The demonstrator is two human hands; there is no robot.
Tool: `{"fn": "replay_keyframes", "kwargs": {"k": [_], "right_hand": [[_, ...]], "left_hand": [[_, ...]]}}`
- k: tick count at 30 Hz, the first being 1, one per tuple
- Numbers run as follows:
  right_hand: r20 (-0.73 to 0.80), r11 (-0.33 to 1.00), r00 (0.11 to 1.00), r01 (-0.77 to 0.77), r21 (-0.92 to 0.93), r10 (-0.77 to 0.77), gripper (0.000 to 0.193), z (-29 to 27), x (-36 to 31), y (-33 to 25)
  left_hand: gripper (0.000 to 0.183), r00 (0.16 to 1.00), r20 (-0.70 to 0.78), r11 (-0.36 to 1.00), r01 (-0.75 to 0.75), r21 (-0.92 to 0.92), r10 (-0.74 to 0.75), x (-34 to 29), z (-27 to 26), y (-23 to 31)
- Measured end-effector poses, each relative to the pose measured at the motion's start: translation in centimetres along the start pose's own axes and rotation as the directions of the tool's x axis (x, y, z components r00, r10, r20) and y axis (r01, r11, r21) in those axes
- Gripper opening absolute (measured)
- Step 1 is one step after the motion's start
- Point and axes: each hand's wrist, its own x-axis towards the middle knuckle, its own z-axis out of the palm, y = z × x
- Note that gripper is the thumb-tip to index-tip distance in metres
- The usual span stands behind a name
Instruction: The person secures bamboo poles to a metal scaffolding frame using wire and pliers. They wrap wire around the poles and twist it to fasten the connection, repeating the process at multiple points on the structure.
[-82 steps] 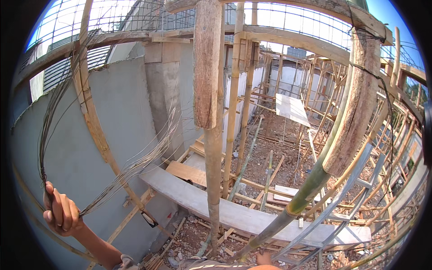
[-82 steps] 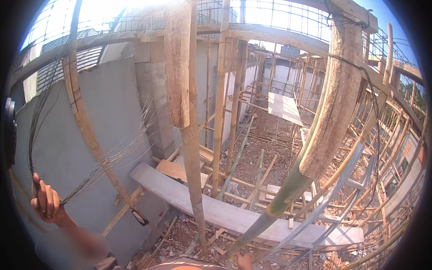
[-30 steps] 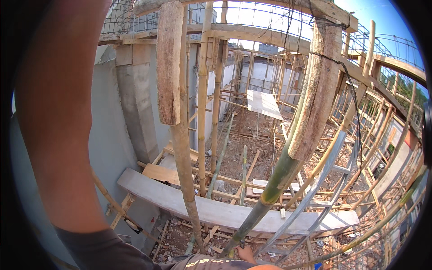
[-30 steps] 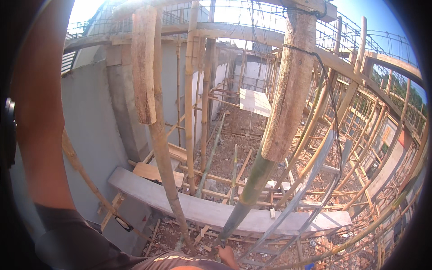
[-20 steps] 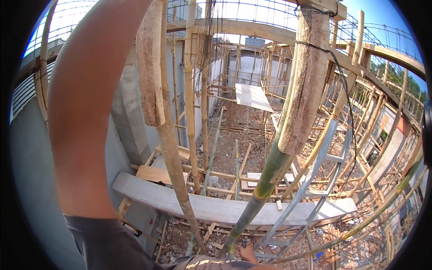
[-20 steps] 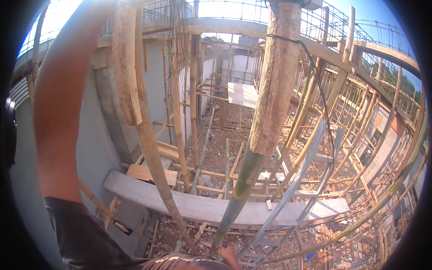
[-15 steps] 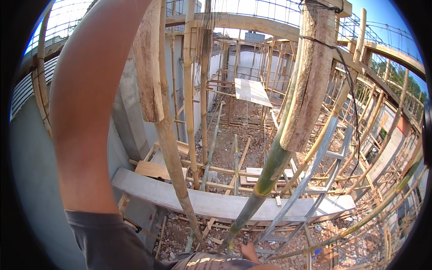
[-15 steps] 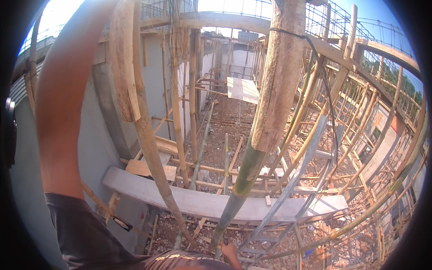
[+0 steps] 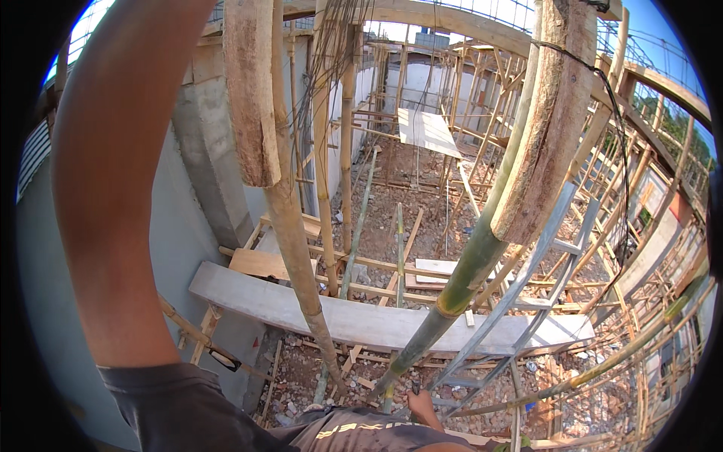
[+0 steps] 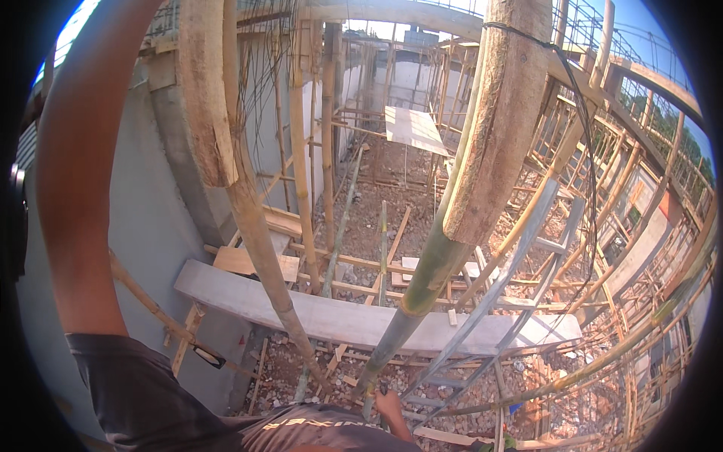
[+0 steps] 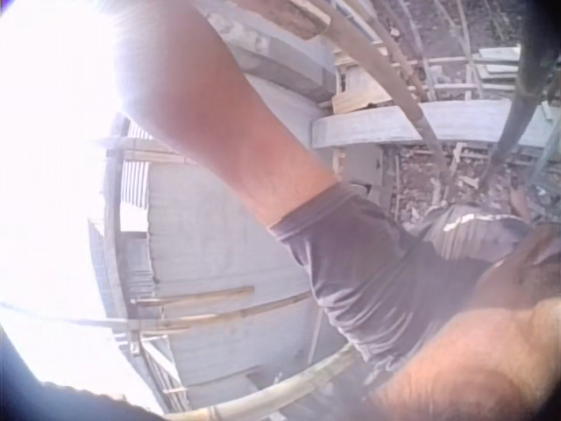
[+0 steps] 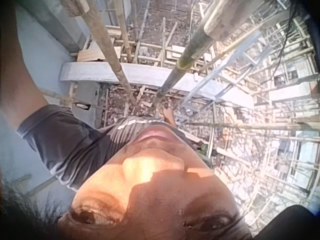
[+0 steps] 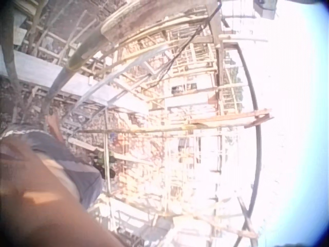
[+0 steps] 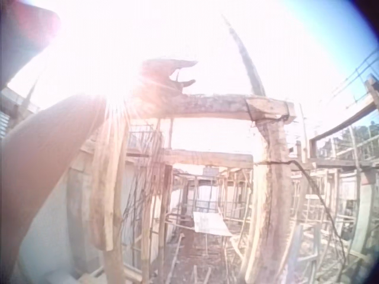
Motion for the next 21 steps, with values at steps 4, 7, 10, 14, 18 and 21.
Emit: {"fn": "replay_keyframes", "kwargs": {"k": [4,7,10,14,18,21], "right_hand": [[-0.004,0.994,0.997,0.077,-0.073,-0.077,0.029,0.2,0.5,0.2],[0.014,0.990,0.999,0.051,-0.129,-0.049,0.025,0.1,0.6,-0.2],[0.004,0.978,0.997,0.072,-0.194,-0.073,0.029,0.1,0.7,-0.1],[-0.026,0.979,0.997,0.060,-0.194,-0.066,0.039,-0.6,0.4,-0.5],[0.006,0.973,0.993,0.113,-0.201,-0.114,0.035,-0.6,-2.8,-2.9],[-0.045,0.981,0.988,0.138,-0.136,-0.146,0.031,-1.2,-5.5,-5.9]], "left_hand": [[0.042,0.995,-0.006,0.934,-0.089,0.346,0.097,-1.3,-0.3,-2.1],[0.040,0.986,0.004,0.834,-0.142,0.532,0.165,-2.4,-0.4,-3.4],[0.039,0.970,0.028,0.724,-0.201,0.660,0.243,-3.9,0.0,-4.6],[0.038,0.901,0.088,0.587,-0.348,0.731,0.424,-7.4,1.6,-5.9],[0.038,0.773,0.152,0.450,-0.503,0.737,0.616,-16.9,0.8,-6.5],[0.040,0.720,0.162,0.495,-0.605,0.624,0.675,-26.6,-0.3,-9.5]]}}
